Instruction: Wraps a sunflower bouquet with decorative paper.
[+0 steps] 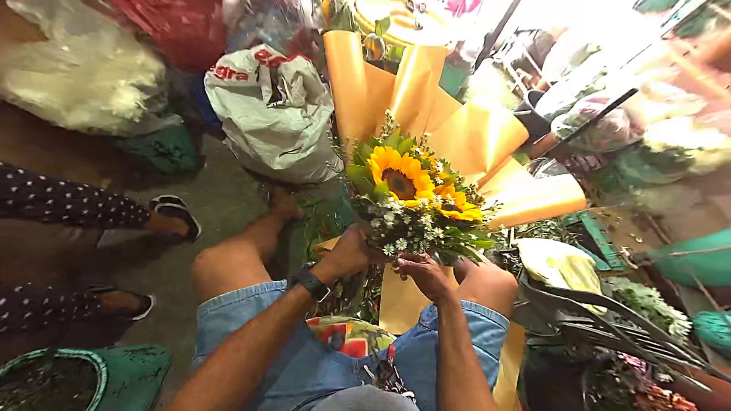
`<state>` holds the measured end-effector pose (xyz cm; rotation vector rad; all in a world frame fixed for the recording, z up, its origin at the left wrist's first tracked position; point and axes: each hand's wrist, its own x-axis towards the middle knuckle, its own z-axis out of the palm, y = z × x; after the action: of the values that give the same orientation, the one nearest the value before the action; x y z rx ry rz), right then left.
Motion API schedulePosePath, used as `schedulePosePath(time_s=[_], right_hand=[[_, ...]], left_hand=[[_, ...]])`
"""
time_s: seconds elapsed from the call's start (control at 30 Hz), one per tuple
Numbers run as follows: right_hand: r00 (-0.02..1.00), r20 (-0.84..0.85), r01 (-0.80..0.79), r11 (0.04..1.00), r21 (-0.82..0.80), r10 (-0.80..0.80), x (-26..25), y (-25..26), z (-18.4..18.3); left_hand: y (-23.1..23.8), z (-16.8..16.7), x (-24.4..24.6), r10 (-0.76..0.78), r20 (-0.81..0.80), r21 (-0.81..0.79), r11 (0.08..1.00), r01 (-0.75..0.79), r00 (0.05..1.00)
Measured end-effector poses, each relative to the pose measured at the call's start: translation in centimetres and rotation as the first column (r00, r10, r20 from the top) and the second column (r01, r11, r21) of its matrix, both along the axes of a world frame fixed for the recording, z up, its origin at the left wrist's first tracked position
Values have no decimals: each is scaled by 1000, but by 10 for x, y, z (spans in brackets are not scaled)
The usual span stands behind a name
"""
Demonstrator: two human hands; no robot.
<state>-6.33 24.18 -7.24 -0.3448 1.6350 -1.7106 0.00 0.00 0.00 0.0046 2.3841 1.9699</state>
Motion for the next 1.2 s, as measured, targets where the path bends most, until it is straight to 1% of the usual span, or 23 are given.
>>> schedulePosePath(time_s=[0.1,0.17,0.27,0.33,0.4,0.43,0.47,0.5,0.53,0.57,0.63,0.67,0.7,0.73,0.77,0.8,0.83,0.9,0.93,1.0,1.03,1.1,1.2], right_hand=[[999,-30,-9,993,117,13,4,11,-9],[997,-68,40,983,178,-28,9,11,-13],[988,-142,79,980,185,-52,14,8,-12],[989,-136,84,985,153,-63,17,8,-11],[977,-172,156,976,153,-129,18,9,-15],[956,-246,213,953,216,-158,19,10,-15],[929,-351,247,905,346,-119,22,12,-9],[903,-430,231,831,506,11,26,15,5],[872,-466,191,770,609,152,33,14,28],[832,-491,135,764,631,258,44,11,60],[723,-602,-15,880,475,338,71,-1,136],[634,-706,-29,922,385,315,79,-11,172],[500,-818,43,935,351,284,80,-20,203],[344,-899,172,923,344,271,74,-30,228],[197,-935,309,886,346,296,60,-40,247],[98,-926,408,834,372,365,42,-51,259],[68,-884,466,769,438,462,22,-63,266],[136,-732,495,594,634,667,-19,-88,263],[213,-608,470,465,750,765,-39,-100,255],[340,-338,363,209,908,877,-70,-120,237],[373,-240,311,123,942,896,-79,-127,228],[388,-136,223,50,973,912,-89,-135,216],[348,-159,184,99,978,924,-91,-139,206]], left_hand=[[4,-1,-4,76,-90,-142,986,-88,993],[9,4,-8,105,-120,-225,966,-130,987],[19,16,-18,123,-87,-333,932,-145,989],[24,17,-22,116,-91,-340,930,-141,989],[29,18,-24,118,-97,-345,927,-145,988],[30,20,-24,124,-108,-367,917,-155,986],[32,22,-23,135,-113,-406,898,-169,984],[33,25,-23,153,-112,-460,868,-188,982],[34,28,-24,174,-109,-517,831,-205,979],[33,29,-26,194,-116,-582,781,-225,974],[34,26,-32,219,-152,-699,666,-262,964],[35,24,-34,214,-184,-749,601,-278,959],[38,22,-36,206,-239,-781,540,-314,949],[41,21,-38,193,-297,-794,495,-354,935],[45,21,-39,179,-342,-806,450,-386,923],[49,21,-40,165,-365,-820,410,-400,916],[53,20,-41,152,-392,-822,384,-420,907],[57,16,-42,127,-445,-822,334,-461,886],[59,16,-41,119,-452,-828,313,-466,884],[60,16,-40,102,-450,-841,285,-460,887],[60,16,-38,94,-442,-852,268,-450,892],[56,12,-37,75,-446,-864,224,-451,892],[51,5,-35,59,-416,-883,210,-419,907]])
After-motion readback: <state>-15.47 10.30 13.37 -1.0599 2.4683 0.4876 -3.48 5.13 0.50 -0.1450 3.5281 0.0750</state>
